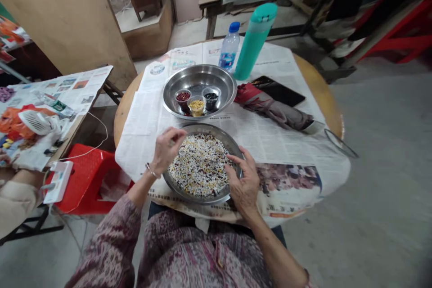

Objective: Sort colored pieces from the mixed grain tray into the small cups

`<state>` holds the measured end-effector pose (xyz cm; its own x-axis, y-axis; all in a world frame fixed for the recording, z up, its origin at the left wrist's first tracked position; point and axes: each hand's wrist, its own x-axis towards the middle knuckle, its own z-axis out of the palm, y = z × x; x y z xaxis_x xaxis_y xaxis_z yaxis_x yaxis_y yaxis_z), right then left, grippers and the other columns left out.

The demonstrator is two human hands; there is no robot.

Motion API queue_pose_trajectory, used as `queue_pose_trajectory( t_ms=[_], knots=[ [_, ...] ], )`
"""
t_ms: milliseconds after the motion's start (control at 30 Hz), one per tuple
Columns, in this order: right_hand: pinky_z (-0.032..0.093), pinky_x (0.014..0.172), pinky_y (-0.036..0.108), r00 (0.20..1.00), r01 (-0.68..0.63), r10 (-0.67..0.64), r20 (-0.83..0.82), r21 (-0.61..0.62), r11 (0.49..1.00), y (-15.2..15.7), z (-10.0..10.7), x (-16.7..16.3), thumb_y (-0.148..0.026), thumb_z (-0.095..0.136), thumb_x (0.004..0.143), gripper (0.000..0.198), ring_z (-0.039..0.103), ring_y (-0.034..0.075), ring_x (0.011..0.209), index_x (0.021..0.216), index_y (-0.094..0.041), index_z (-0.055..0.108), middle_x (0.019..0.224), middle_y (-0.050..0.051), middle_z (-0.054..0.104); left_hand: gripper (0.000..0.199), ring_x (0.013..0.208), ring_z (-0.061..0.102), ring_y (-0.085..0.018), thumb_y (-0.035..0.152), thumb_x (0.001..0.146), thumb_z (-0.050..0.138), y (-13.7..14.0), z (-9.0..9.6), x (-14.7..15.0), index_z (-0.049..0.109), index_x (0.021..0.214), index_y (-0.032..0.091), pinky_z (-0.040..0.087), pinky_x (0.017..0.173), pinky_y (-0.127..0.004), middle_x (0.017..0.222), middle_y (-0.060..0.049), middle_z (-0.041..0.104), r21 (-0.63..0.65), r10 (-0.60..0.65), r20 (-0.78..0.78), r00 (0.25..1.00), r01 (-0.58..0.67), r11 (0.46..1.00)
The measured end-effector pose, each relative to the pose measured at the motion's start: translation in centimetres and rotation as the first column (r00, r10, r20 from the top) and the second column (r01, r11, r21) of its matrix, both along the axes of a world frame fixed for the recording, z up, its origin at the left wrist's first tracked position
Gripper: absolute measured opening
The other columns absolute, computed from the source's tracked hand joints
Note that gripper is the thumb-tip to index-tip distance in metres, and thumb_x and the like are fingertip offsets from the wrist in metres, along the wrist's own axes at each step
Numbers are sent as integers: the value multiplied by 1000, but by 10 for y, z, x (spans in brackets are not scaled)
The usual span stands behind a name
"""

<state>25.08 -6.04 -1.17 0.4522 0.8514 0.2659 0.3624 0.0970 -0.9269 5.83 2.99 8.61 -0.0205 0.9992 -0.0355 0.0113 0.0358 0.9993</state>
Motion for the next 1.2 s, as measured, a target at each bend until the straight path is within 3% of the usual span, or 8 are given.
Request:
queue_pose_trajectory(
  t_ms=[133, 300, 567, 633, 767, 867, 1033, 1200],
  knots=[
    [35, 114, 48, 1000, -11, 11, 18, 14, 1000, -1, -2, 1, -31, 58, 84, 22, 51, 25, 131, 98, -19, 71, 140, 12, 56, 25, 94, 58, -18, -1, 70, 74, -41, -23, -11, 71, 65, 24, 42, 97, -27, 77, -3, 65, -102, -97, -38, 995, 92, 990],
    [33, 115, 49, 1000, -11, 11, 17, 20, 1000, -1, -3, 2, -28, 59, 82, 21, 50, 26, 132, 97, -19, 71, 141, 11, 56, 25, 104, 50, -26, 6, 67, 77, -49, -41, -17, 75, 75, 30, 30, 108, -36, 83, -5, 65, 18, -187, -327, 926, 204, 979],
    [32, 115, 49, 1000, -9, 9, 1, 35, 999, 0, -3, 1, -27, 59, 80, 21, 50, 26, 132, 95, -19, 71, 141, 11, 56, 17, 91, 50, -25, 15, 76, 73, -47, -50, -18, 75, 81, 31, 31, 98, -36, 80, -5, 65, 194, -163, -637, 754, 361, 912],
    [32, 115, 49, 1000, -10, 10, -3, 39, 999, 0, -4, 1, -27, 59, 80, 21, 51, 25, 132, 95, -19, 72, 141, 11, 56, 13, 91, 50, -24, 20, 79, 71, -47, -49, -18, 75, 85, 31, 32, 95, -37, 84, -5, 66, 193, -143, -750, 646, 420, 887],
    [32, 115, 49, 1000, -13, 13, -3, 46, 999, 0, -4, 2, -27, 60, 80, 21, 51, 26, 131, 95, -19, 72, 141, 11, 56, 16, 97, 52, -23, 32, 89, 64, -47, -47, -19, 72, 102, 29, 35, 88, -38, 96, -3, 68, 94, -79, -955, 287, 543, 834],
    [31, 116, 49, 1000, -12, 12, -2, 44, 999, 0, -4, 2, -27, 59, 81, 21, 50, 26, 132, 95, -19, 72, 141, 11, 56, 17, 98, 53, -22, 36, 93, 59, -47, -47, -19, 72, 101, 29, 35, 85, -38, 97, -2, 69, 67, -27, -988, 152, 581, 811],
    [32, 115, 49, 1000, -19, 19, 0, 47, 999, 0, -5, 2, -28, 60, 80, 21, 50, 26, 132, 95, -19, 72, 140, 12, 56, 19, 96, 54, -20, 36, 95, 56, -47, -47, -19, 73, 97, 29, 34, 83, -37, 95, -2, 70, 65, -12, -992, 125, 596, 800],
    [33, 115, 48, 1000, -20, 20, 0, 71, 997, 1, -7, 2, -27, 59, 80, 20, 51, 26, 131, 94, -19, 71, 139, 12, 57, 18, 94, 56, -19, 34, 95, 57, -47, -51, -20, 74, 96, 28, 36, 84, -37, 94, -1, 70, 139, 24, -979, 201, 583, 801]
  ],
)
